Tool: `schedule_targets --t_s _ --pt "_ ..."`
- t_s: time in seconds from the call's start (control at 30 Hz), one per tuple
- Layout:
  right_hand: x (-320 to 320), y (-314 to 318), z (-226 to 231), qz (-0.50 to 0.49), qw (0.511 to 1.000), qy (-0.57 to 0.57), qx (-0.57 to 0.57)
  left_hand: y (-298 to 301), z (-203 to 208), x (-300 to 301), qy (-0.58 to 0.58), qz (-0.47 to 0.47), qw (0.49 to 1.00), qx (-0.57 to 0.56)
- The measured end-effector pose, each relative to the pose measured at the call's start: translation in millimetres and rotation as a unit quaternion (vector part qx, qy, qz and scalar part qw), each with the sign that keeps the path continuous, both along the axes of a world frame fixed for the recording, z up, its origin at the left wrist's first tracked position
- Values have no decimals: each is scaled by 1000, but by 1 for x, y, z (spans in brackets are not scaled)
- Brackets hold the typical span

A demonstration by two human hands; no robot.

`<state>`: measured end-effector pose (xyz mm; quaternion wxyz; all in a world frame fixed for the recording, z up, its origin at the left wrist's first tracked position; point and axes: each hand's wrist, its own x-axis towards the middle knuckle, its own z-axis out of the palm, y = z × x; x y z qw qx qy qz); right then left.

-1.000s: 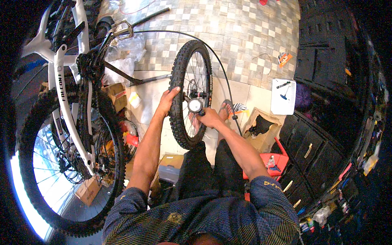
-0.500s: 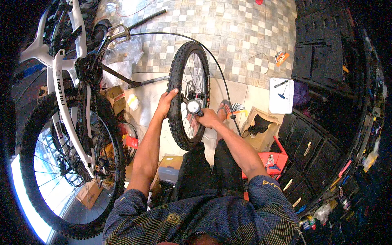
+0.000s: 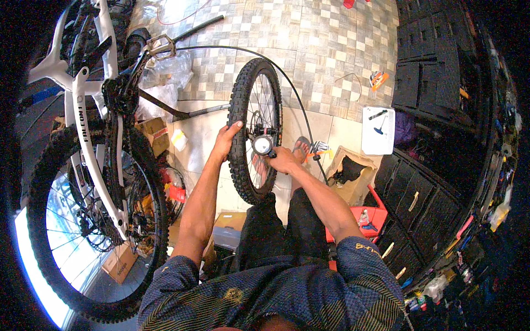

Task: The person installs a bicycle tire onto a wheel rim, seating the bead by hand and then inflating the inner tube using a floor pump. The person repeatedly checks the tire seating and inflates the tube in stages.

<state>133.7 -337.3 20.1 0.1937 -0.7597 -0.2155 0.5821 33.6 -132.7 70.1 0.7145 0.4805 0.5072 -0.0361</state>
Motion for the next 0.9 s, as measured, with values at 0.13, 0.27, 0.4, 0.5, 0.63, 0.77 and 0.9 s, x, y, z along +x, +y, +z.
schedule_targets --t_s 0.13,0.27,0.4,0.5,0.63,0.77,0.9 --pt "-6 -8 -12 9 997 -59 51 -2 1 0 6 -6 1000 2" --pt "-7 -11 -18 19 996 -65 52 -4 0 0 3 -2 1000 2" --pt "-5 -9 -12 22 998 -49 25 -4 -10 -5 4 -7 1000 15" --pt "-5 -11 -11 24 995 -80 50 -5 -10 -3 -2 -8 1000 11" --pt "-4 -11 -12 35 997 -60 30 2 -19 -9 3 -16 999 -39" --pt "-4 -17 -29 36 995 -56 68 4 -19 -10 9 -20 999 -49" --pt "-3 -11 -26 60 995 -56 62 10 -31 -26 -3 -14 998 -58"
